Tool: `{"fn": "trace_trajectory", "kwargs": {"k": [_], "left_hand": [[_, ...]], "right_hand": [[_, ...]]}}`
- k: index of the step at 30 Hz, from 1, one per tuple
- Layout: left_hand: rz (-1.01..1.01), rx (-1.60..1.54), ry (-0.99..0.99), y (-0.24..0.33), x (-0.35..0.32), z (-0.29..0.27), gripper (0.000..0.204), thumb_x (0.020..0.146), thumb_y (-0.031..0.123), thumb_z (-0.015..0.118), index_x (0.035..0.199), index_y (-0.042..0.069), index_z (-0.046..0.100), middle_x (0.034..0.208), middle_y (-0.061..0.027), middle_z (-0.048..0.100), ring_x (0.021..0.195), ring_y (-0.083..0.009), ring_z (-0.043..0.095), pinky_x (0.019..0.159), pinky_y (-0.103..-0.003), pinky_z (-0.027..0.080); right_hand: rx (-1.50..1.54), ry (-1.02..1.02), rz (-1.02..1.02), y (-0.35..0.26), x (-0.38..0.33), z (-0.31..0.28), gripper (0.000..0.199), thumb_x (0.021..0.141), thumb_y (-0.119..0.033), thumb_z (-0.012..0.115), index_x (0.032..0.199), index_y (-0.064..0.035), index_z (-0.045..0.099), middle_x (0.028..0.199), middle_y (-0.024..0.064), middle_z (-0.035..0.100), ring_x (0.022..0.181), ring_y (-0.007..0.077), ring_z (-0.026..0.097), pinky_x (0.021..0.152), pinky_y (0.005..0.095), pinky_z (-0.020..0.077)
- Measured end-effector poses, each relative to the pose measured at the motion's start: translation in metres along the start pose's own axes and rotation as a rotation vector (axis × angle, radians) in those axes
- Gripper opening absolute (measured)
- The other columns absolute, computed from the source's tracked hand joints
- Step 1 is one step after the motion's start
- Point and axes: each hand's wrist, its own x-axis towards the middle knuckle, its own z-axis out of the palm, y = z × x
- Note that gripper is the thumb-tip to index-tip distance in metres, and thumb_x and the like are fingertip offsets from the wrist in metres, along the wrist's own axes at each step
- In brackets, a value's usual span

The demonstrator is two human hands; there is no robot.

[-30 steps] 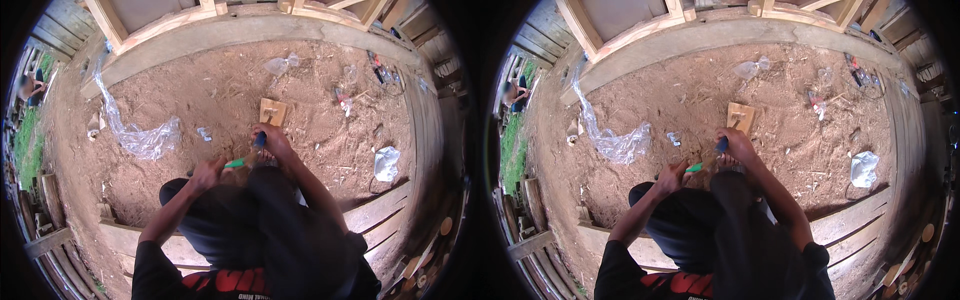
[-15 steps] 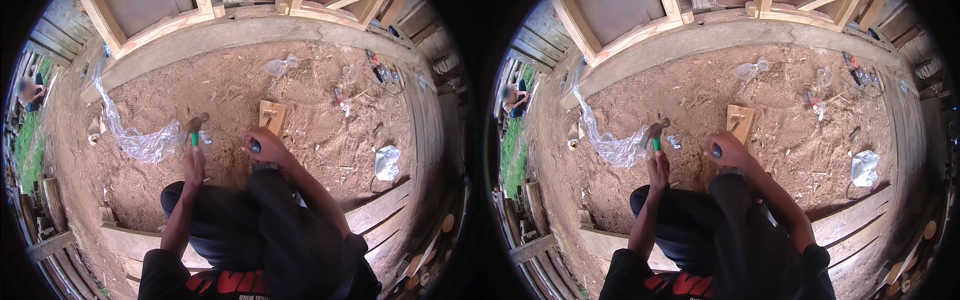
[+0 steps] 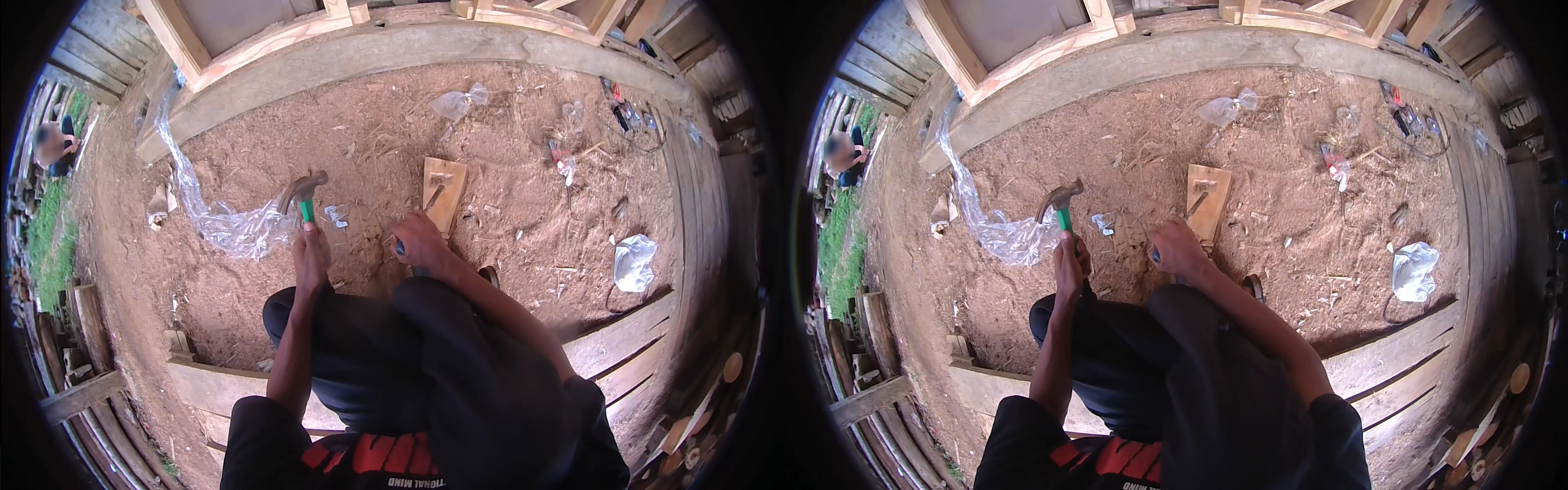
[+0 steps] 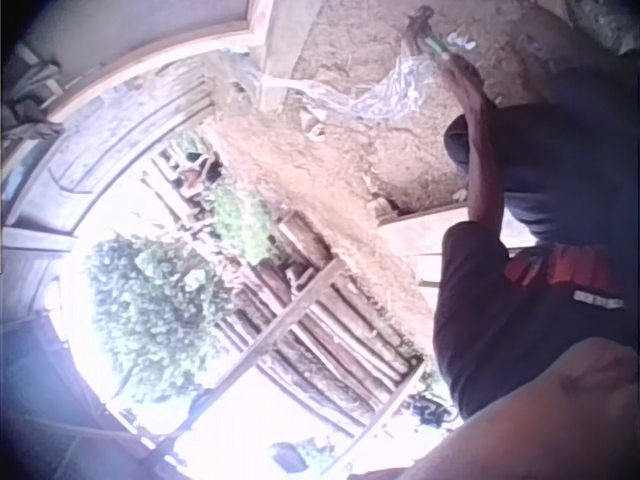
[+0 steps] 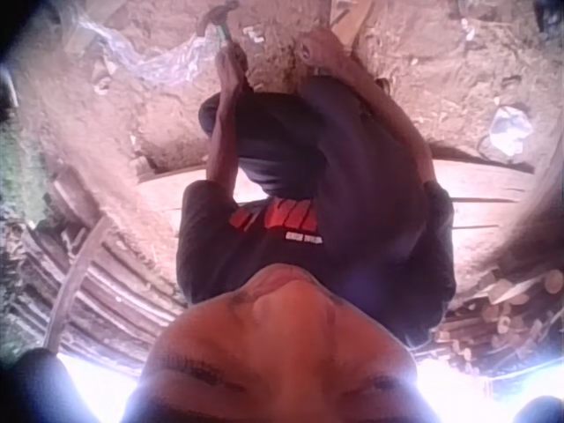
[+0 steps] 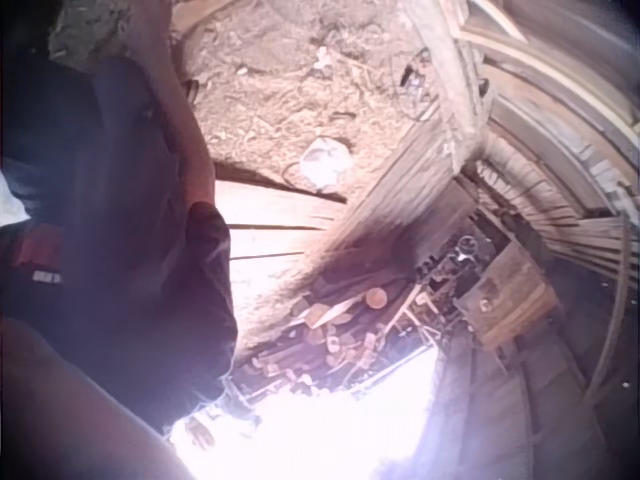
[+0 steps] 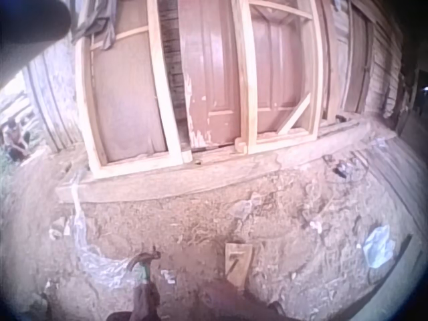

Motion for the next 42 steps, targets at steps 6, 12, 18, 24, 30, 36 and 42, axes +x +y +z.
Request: {"fn": "trace_trajectory", "kwargs": {"k": [6, 12, 18, 24, 30, 36, 42], "left_hand": [[0.001, 0.074, -0.072, 0.007, -0.004, 0.008, 0.054, 0.102, 0.055, 0.032, 0.069, 0.013, 0.039, 0.051, 0.0053, 0.032, 0.039, -0.0055, 0.03, 0.036, -0.023, 0.021], [0.005, 0.072, -0.084, 0.01, -0.007, 0.008, 0.053, 0.102, 0.055, 0.032, 0.069, 0.013, 0.039, 0.051, 0.0055, 0.031, 0.04, -0.005, 0.029, 0.037, -0.024, 0.02], [-0.035, 0.039, -0.031, 0.007, -0.002, 0.005, 0.052, 0.101, 0.056, 0.034, 0.071, 0.013, 0.04, 0.052, 0.0054, 0.031, 0.04, -0.0051, 0.028, 0.037, -0.024, 0.019], [-0.028, 0.041, 0.017, -0.025, 0.008, -0.014, 0.05, 0.102, 0.052, 0.032, 0.071, 0.016, 0.045, 0.054, 0.0023, 0.036, 0.045, -0.0084, 0.035, 0.041, -0.025, 0.028], [-0.109, 0.399, 0.057, 0.004, 0.003, -0.021, 0.049, 0.094, 0.046, 0.055, 0.107, 0.0, 0.06, 0.088, -0.0205, 0.065, 0.088, -0.0321, 0.064, 0.077, -0.045, 0.048], [0.002, 0.662, 0.061, -0.051, 0.024, -0.01, 0.041, 0.09, 0.041, 0.06, 0.099, 0.001, 0.057, 0.088, -0.0248, 0.063, 0.087, -0.0417, 0.062, 0.075, -0.052, 0.046], [0.063, 0.653, -0.031, -0.066, 0.034, 0.005, 0.04, 0.087, 0.039, 0.062, 0.1, 0.001, 0.056, 0.091, -0.0263, 0.061, 0.087, -0.043, 0.061, 0.076, -0.052, 0.045]], "right_hand": [[0.028, -0.01, 0.019, -0.004, -0.01, 0.008, 0.019, 0.07, -0.021, 0.066, 0.082, -0.0058, 0.063, 0.087, 0.0124, 0.064, 0.091, 0.03, 0.059, 0.089, 0.0417, 0.0408], [-0.042, -0.028, -0.018, -0.004, -0.015, 0.018, 0.022, 0.07, -0.019, 0.064, 0.088, -0.0049, 0.063, 0.09, 0.0125, 0.064, 0.096, 0.0297, 0.057, 0.091, 0.0417, 0.0393], [-0.155, -0.014, -0.118, 0.016, -0.024, 0.053, 0.018, 0.072, -0.02, 0.06, 0.083, -0.0071, 0.065, 0.089, 0.0089, 0.063, 0.097, 0.0284, 0.055, 0.093, 0.0413, 0.039], [-0.29, -0.184, -0.187, 0.06, -0.044, 0.117, 0.02, 0.077, -0.023, 0.055, 0.087, -0.0116, 0.068, 0.099, 0.0044, 0.065, 0.108, 0.0252, 0.055, 0.103, 0.0437, 0.036], [-0.132, 0.061, -0.109, 0.087, -0.075, 0.177, 0.022, 0.066, -0.03, 0.069, 0.078, -0.0122, 0.065, 0.086, 0.0095, 0.063, 0.102, 0.0337, 0.059, 0.097, 0.0522, 0.0431], [-0.269, 0.079, -0.287, 0.101, -0.072, 0.131, 0.02, 0.063, -0.029, 0.068, 0.073, -0.0121, 0.061, 0.076, 0.0071, 0.059, 0.086, 0.0303, 0.057, 0.092, 0.0486, 0.0432], [-0.179, 0.17, -0.325, 0.133, -0.073, 0.148, 0.015, 0.065, -0.025, 0.065, 0.07, -0.0124, 0.061, 0.073, 0.0067, 0.057, 0.084, 0.0292, 0.056, 0.088, 0.0471, 0.0433]]}}
